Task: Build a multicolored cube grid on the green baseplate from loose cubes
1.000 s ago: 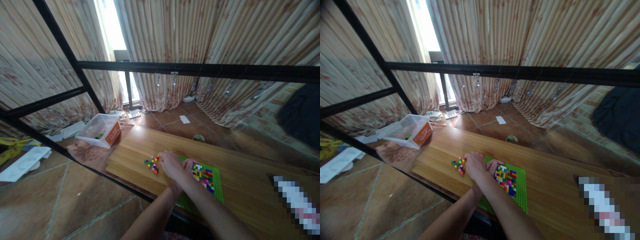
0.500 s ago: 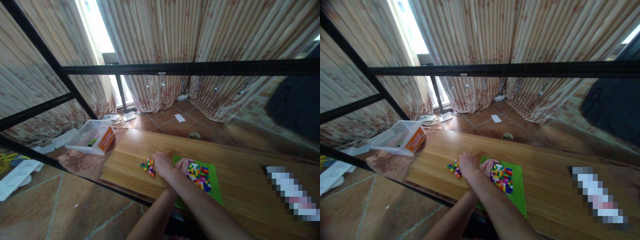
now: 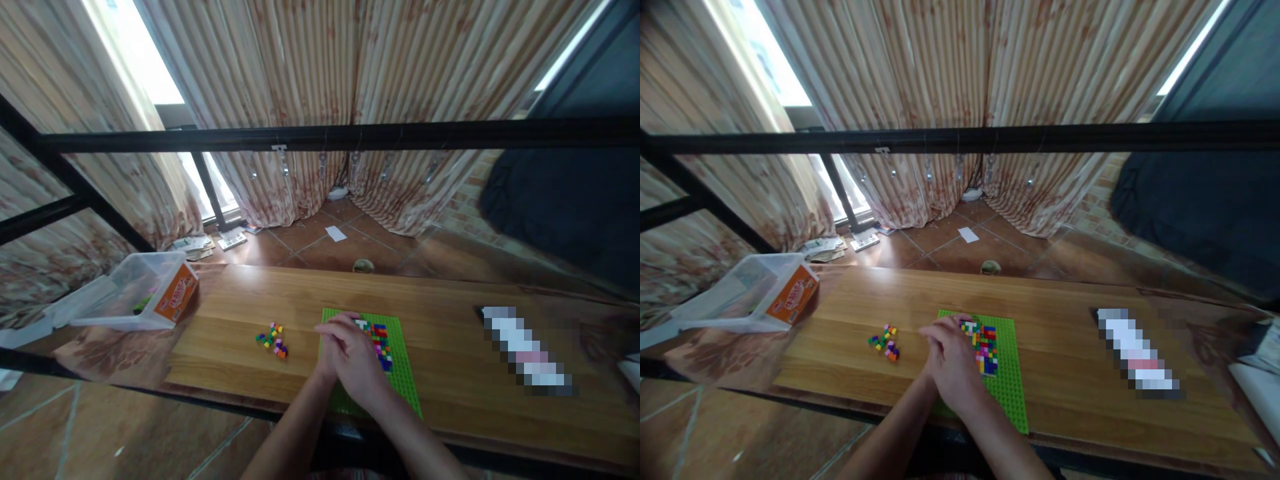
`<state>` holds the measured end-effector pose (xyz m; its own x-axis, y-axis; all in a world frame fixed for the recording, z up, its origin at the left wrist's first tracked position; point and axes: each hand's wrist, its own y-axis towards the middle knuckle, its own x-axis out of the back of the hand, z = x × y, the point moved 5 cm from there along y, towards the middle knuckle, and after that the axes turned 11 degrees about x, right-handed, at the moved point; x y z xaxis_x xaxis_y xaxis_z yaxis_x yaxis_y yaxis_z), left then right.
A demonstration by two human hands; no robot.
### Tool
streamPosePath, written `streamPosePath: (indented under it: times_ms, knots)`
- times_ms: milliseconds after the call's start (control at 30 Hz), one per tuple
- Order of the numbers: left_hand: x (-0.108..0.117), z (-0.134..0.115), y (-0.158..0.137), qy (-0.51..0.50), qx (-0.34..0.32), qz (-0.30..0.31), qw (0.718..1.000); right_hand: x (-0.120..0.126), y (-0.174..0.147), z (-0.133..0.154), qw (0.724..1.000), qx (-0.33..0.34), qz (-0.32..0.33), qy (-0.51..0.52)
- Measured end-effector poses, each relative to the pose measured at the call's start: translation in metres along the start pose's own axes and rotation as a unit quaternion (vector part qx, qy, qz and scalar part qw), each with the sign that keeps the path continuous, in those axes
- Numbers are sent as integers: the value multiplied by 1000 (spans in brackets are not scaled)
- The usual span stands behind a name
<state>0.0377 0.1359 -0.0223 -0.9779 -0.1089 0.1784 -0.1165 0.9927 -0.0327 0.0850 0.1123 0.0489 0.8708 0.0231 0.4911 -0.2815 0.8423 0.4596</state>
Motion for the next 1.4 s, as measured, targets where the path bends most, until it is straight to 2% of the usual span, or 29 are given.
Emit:
streamPosePath:
  times_ms: [100,167,267,500,667,1067,1267,1400]
  knots:
    - [-5,4,7,-103,13,70,992,44,-16,-17,998,-45,-52,5]
    - [-5,7,10,-143,36,75,986,67,-26,-33,991,-94,-92,-25]
    - [-4,10,11,-183,68,75,978,81,-33,-52,984,-129,-100,-76]
    - [-5,10,10,-207,76,76,972,73,-24,-59,984,-116,-34,-132]
    - [-6,9,10,-204,75,82,973,71,-21,-58,983,-110,-19,-145]
    - [-6,10,9,-193,71,85,975,72,-25,-62,985,-124,-56,-107]
    - [-6,11,9,-186,76,85,976,81,-30,-64,977,-140,-108,-116]
    - [-6,10,9,-191,78,85,975,74,-29,-75,977,-158,-109,-93]
